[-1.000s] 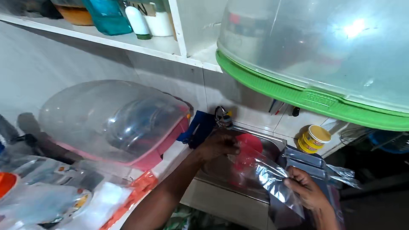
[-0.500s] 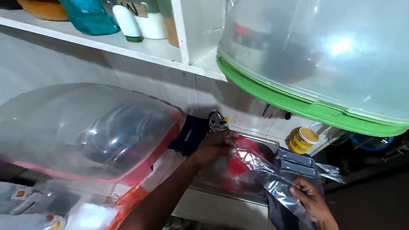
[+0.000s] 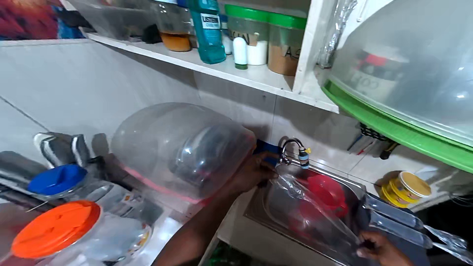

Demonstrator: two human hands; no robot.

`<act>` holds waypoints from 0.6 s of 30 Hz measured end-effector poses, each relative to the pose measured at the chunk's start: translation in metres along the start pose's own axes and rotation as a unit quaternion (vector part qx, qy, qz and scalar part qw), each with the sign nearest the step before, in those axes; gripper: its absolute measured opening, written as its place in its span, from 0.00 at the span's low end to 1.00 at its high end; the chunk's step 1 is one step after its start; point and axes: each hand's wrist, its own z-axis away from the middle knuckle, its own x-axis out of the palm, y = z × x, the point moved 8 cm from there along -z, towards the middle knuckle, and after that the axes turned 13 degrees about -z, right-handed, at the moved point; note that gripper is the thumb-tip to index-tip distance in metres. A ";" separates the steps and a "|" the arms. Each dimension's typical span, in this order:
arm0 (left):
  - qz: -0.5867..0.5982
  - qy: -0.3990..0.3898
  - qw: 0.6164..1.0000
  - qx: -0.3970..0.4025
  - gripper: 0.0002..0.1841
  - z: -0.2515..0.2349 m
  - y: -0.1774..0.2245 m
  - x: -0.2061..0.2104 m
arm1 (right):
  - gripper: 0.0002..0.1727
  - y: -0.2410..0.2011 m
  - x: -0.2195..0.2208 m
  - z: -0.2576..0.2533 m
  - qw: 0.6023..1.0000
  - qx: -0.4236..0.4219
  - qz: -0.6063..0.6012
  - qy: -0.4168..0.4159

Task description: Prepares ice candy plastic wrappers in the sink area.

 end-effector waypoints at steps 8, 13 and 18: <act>-0.082 0.135 0.987 -0.014 0.24 0.021 -0.026 -0.036 | 0.09 0.058 -0.030 0.039 0.982 -0.032 -0.087 0.168; -0.130 0.158 0.978 -0.039 0.26 0.014 -0.069 -0.008 | 0.05 0.014 -0.017 0.055 0.907 -0.106 -0.266 0.307; -0.148 0.059 0.980 -0.119 0.23 -0.005 -0.122 0.032 | 0.05 0.020 0.012 0.055 0.909 -0.011 -0.207 0.361</act>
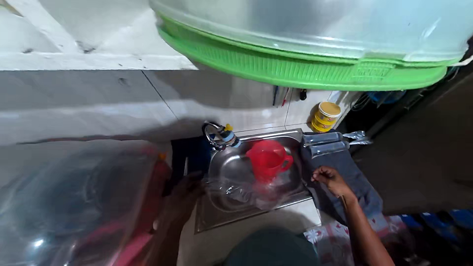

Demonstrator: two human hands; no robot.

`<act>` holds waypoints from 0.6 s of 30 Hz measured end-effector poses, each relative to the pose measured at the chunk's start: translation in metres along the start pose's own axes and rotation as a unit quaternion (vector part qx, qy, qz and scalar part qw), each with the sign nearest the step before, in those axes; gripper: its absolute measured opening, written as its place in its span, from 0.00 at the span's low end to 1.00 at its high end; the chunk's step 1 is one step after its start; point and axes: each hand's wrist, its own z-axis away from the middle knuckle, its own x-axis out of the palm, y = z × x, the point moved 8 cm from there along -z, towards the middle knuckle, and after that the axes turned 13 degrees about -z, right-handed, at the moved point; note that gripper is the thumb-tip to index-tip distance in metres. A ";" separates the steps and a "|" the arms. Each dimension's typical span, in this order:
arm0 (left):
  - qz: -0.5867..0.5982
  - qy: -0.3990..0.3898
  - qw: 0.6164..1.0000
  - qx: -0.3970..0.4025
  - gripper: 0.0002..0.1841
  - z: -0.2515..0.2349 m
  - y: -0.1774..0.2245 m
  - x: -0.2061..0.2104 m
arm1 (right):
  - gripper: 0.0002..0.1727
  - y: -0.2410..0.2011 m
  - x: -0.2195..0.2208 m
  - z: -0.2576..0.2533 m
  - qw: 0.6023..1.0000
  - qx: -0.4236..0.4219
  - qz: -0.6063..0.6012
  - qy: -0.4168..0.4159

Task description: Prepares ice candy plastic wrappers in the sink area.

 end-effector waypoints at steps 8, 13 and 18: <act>0.093 -0.313 0.893 0.308 0.28 0.059 0.207 0.064 | 0.59 -0.178 0.208 -0.014 0.953 -0.167 0.119 -0.222; 0.195 -0.142 0.863 0.444 0.18 0.056 0.252 -0.020 | 0.28 -0.196 0.246 -0.024 0.888 -0.136 -0.096 -0.428; 0.286 0.054 0.885 0.363 0.21 0.028 0.201 -0.093 | 0.15 -0.128 0.202 -0.011 0.873 -0.080 -0.058 -0.477</act>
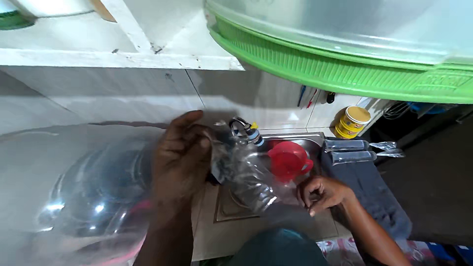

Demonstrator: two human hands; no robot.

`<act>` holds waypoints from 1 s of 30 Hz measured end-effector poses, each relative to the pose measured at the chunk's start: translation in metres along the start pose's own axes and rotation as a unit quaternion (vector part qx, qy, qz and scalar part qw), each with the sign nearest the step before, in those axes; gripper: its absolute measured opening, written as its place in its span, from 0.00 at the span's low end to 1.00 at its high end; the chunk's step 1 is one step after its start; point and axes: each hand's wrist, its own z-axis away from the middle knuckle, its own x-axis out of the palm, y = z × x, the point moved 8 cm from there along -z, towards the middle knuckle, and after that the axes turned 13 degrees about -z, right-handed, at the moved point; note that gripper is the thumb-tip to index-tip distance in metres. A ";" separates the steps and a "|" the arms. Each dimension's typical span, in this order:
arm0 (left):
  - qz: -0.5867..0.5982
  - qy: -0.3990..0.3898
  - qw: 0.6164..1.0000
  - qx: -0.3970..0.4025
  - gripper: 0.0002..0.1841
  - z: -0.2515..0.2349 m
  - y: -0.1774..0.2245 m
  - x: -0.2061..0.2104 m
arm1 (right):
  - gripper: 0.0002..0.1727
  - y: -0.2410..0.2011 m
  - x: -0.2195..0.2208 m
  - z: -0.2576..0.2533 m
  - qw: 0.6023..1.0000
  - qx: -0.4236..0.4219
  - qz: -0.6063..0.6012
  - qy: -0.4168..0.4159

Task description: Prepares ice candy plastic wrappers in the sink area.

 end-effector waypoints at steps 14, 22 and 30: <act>0.094 0.120 0.985 -0.084 0.22 0.017 -0.041 0.008 | 0.31 0.133 0.048 -0.010 0.950 0.088 0.073 0.291; 0.125 -0.099 0.984 -0.079 0.19 0.022 0.000 0.090 | 0.45 -0.053 0.044 -0.084 0.972 -0.101 0.128 0.168; 0.153 0.183 0.969 -0.069 0.22 0.016 -0.033 -0.022 | 0.13 0.054 0.018 0.011 0.990 -0.009 -0.035 0.134</act>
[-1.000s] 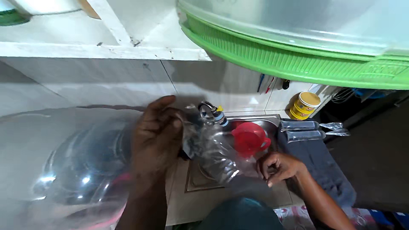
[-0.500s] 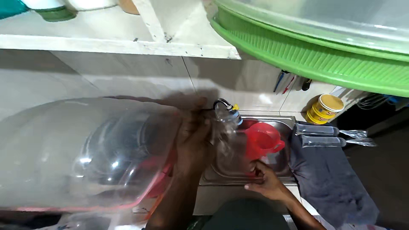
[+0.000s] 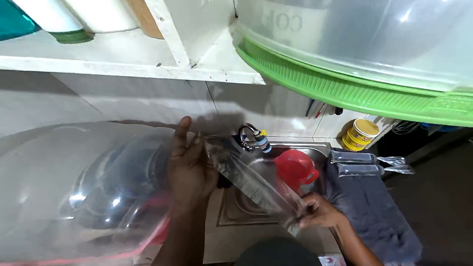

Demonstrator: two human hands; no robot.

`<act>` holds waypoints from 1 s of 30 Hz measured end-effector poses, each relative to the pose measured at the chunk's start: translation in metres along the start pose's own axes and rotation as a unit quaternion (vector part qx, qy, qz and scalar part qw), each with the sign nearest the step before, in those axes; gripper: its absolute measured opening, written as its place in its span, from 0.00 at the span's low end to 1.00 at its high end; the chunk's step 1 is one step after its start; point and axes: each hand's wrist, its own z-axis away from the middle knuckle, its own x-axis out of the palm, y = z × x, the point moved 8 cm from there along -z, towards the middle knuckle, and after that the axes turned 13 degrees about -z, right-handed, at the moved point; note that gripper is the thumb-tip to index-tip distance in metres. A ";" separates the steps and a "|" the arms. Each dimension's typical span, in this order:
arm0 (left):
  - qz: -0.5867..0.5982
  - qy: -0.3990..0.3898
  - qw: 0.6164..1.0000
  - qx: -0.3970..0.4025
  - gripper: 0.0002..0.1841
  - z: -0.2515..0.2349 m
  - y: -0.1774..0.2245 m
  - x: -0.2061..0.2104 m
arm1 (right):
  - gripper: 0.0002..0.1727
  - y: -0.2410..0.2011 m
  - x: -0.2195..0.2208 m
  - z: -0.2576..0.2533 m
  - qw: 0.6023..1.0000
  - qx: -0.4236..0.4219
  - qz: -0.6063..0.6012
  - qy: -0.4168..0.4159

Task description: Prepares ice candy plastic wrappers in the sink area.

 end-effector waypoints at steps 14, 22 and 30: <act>-0.105 0.058 0.989 -0.087 0.21 0.043 -0.087 -0.057 | 0.12 0.028 -0.072 0.127 0.951 -0.016 -0.119 0.285; -0.580 -0.032 0.792 -0.186 0.26 0.067 -0.137 -0.072 | 0.25 0.036 -0.100 0.167 0.849 0.046 -0.115 0.514; -0.588 -0.203 0.783 -0.011 0.12 0.136 -0.123 0.030 | 0.30 0.028 -0.066 0.109 0.870 0.003 0.026 0.493</act>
